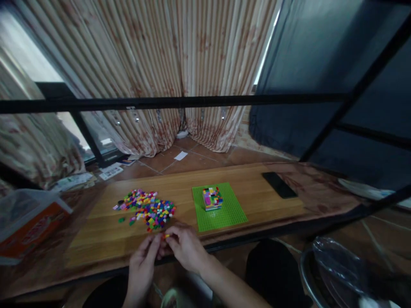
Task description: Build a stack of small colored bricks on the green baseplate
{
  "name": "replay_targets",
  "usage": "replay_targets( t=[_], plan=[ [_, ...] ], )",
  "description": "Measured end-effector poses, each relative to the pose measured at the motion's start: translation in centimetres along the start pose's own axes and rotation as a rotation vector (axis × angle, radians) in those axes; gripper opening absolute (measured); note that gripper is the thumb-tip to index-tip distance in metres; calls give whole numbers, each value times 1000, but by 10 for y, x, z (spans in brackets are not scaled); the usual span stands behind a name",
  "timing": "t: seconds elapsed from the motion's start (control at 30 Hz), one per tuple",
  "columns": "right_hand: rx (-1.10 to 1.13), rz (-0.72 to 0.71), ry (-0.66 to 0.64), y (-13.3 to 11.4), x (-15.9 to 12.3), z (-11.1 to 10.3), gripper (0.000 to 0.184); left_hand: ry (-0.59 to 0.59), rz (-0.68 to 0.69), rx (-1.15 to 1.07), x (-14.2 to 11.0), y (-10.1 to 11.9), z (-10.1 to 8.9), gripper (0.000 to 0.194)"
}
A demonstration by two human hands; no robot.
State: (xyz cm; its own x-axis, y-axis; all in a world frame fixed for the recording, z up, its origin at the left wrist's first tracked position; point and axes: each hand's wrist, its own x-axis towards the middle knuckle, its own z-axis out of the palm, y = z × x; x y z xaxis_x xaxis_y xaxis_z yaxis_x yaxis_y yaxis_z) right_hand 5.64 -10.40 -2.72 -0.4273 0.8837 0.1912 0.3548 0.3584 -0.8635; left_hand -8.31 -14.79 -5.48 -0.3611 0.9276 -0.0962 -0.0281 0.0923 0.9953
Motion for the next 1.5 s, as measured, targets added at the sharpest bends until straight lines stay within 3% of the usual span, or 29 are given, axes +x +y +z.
replay_targets(
  t=[0.17,0.4,0.6,0.87,1.0,1.1,1.2,1.33,1.5],
  plan=[
    [143,85,5,-5,-36,-17,15,-143,-371,-314,-33,5,22,44],
    [321,130,98,7,-63,-31,8,-289,-594,-499,-54,17,37,38],
    [705,193,62,17,-76,-40,20,-362,-685,-536,-63,31,52,29],
    [731,164,236,19,-76,-59,22,-411,-723,-533,-55,39,72,31],
    [775,271,305,30,-62,-80,26,-309,-564,-404,-37,37,76,37],
    [652,234,482,44,-37,-109,23,-192,-272,-174,-10,31,77,34],
    [485,126,560,62,-3,-137,20,-159,100,186,24,25,80,30],
    [271,39,528,86,39,-151,19,-133,395,541,59,14,88,18],
    [228,115,428,109,67,-145,18,-138,517,652,73,-8,92,16]
  ],
)
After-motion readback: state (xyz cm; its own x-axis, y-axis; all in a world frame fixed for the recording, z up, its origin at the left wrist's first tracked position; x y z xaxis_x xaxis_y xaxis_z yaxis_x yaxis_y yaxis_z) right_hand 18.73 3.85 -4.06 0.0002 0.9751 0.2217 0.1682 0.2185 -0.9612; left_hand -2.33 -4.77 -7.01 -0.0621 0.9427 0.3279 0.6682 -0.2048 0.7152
